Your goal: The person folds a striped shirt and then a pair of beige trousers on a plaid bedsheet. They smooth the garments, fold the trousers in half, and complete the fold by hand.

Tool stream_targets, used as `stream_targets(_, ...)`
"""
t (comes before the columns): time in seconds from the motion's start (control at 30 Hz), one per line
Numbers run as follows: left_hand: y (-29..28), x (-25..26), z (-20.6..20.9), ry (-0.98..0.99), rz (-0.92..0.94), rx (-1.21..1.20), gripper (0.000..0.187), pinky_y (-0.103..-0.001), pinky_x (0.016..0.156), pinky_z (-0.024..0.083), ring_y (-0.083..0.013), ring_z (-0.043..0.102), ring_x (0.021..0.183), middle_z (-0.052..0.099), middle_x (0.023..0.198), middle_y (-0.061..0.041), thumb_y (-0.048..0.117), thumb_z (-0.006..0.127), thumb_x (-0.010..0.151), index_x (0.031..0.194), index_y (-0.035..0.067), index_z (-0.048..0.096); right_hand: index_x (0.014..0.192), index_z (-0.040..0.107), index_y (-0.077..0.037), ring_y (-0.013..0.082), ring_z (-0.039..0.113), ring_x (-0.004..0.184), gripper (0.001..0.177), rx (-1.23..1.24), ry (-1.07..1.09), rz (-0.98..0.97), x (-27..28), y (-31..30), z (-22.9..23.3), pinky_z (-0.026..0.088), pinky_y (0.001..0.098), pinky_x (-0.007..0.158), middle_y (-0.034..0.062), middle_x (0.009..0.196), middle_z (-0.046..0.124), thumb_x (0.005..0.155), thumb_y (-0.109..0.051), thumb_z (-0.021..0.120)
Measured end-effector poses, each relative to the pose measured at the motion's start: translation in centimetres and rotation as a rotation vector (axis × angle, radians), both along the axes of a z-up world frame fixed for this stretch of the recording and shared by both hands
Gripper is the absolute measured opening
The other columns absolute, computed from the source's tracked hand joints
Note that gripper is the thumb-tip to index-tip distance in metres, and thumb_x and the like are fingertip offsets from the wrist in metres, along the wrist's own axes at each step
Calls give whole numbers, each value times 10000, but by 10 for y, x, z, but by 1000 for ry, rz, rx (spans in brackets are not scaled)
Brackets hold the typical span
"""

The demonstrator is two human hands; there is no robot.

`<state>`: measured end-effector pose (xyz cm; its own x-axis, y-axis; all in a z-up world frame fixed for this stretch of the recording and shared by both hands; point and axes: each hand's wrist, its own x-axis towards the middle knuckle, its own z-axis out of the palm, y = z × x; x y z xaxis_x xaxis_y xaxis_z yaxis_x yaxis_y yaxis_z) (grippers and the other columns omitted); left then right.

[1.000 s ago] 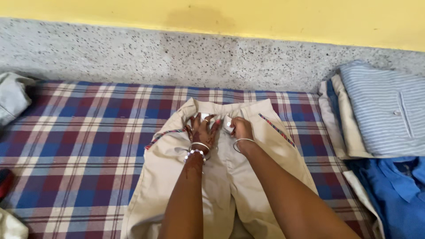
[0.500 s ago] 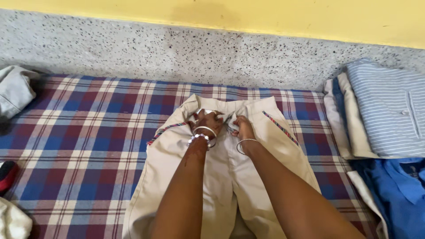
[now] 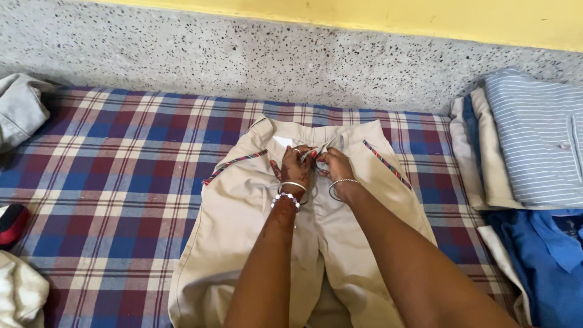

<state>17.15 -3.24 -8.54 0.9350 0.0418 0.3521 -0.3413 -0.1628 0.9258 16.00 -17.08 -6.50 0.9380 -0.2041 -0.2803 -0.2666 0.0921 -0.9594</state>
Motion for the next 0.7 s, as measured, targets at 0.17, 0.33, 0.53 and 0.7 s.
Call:
stream_targets(0.17, -5, -12, 8, 247, 147, 179, 255, -632, 1199, 12, -280, 529, 1368, 764, 1130, -49, 400, 671, 923, 1032, 192, 773, 847, 651, -114, 129, 613, 859, 109, -67, -56, 33, -6, 1, -2, 527, 350, 727, -1, 857, 648, 891, -182, 577)
stream_targets(0.33, -7, -19, 24, 231, 238, 205, 277, -606, 1202, 44, -272, 547, 1344, 747, 1142, -64, 428, 627, 956, 1021, 194, 762, 831, 651, -94, 148, 611, 822, 173, -179, -73, 60, -6, 2, -8, 524, 345, 706, 2, 823, 643, 904, -220, 557)
stream_targets(0.53, 1, -20, 45, 407, 189, 139, 304, -536, 1301, 67, -234, 686, 1126, 768, 1065, -58, 439, 544, 1016, 1130, 191, 677, 774, 604, -69, 180, 579, 788, 179, 95, 10, -104, 8, -13, -29, 543, 375, 642, 39, 828, 601, 874, -201, 535)
stream_targets(0.7, 19, -61, 74, 62, 349, -7, 317, -407, 1037, 485, -327, 621, 1166, 571, 1323, -185, 145, 638, 941, 1250, 79, 608, 815, 557, -60, 216, 579, 704, 143, 314, 17, -132, 15, -18, -40, 566, 399, 658, 72, 842, 551, 883, -186, 565)
